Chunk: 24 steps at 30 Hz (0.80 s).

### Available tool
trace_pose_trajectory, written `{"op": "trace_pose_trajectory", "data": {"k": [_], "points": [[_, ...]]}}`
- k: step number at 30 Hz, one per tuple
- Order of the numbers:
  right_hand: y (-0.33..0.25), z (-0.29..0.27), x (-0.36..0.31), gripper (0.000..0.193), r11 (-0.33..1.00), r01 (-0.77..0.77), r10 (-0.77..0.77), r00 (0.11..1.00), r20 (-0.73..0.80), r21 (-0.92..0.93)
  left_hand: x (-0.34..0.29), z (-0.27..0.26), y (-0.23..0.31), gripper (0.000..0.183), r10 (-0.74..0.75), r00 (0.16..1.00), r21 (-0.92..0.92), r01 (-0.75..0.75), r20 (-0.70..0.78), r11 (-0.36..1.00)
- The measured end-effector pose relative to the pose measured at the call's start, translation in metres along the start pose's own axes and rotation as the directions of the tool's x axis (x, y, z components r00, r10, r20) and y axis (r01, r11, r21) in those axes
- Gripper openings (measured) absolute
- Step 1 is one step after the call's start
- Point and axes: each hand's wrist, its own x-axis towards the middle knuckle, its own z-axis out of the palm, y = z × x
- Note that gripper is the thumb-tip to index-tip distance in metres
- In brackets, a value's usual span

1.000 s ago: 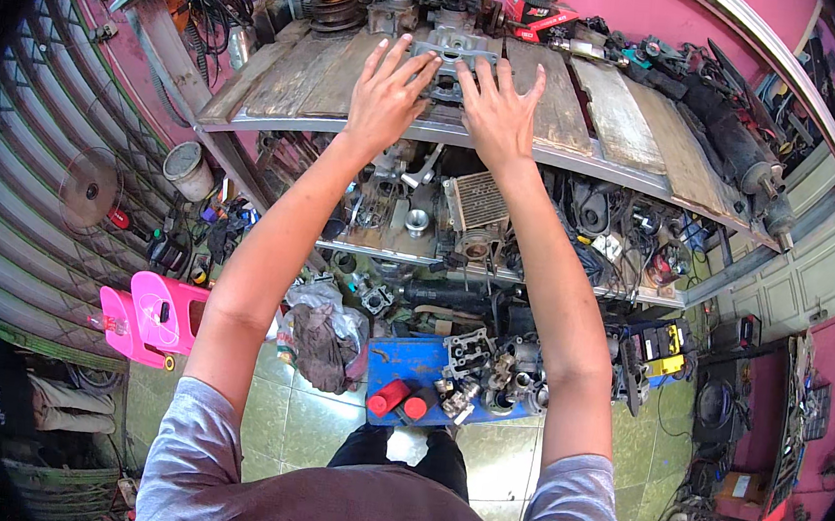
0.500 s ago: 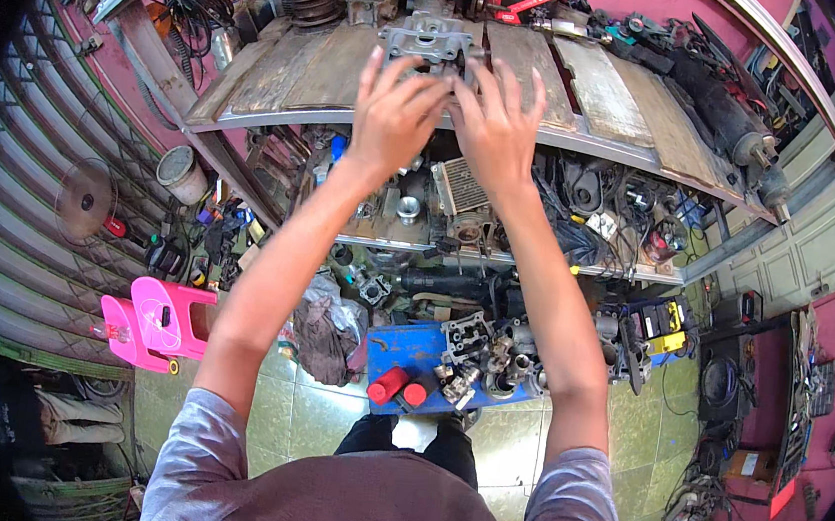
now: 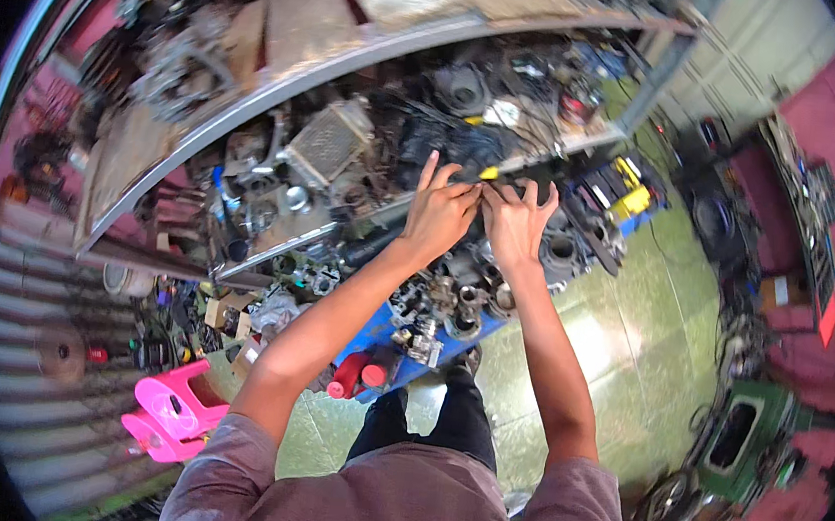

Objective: The person sands and cleans the surface of a metal engine component, specifically a cylinder head, using sandpaper.

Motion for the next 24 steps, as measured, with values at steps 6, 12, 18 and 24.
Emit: {"op": "trace_pose_trajectory", "data": {"k": [6,12,18,24], "points": [[0.114,0.015,-0.09,0.032,0.963,-0.226,0.248,0.957,0.151,-0.149,0.007,0.135,0.076,0.031,0.075,0.96,-0.139,-0.039,0.269,0.99],[0.179,0.034,-0.154,0.037,0.91,-0.334,0.394,0.883,0.257,-0.246,-0.002,0.224,0.128,0.029,0.223,0.926,-0.224,-0.158,0.303,0.962],[0.228,0.055,-0.171,0.052,0.83,-0.414,0.528,0.8,0.285,-0.375,0.016,0.29,0.135,0.024,0.34,0.891,-0.172,-0.3,0.301,0.938],[0.265,0.074,-0.179,0.054,0.826,-0.371,0.523,0.786,0.329,-0.424,0.029,0.331,0.146,0.032,0.435,0.837,-0.097,-0.428,0.331,0.898]]}}
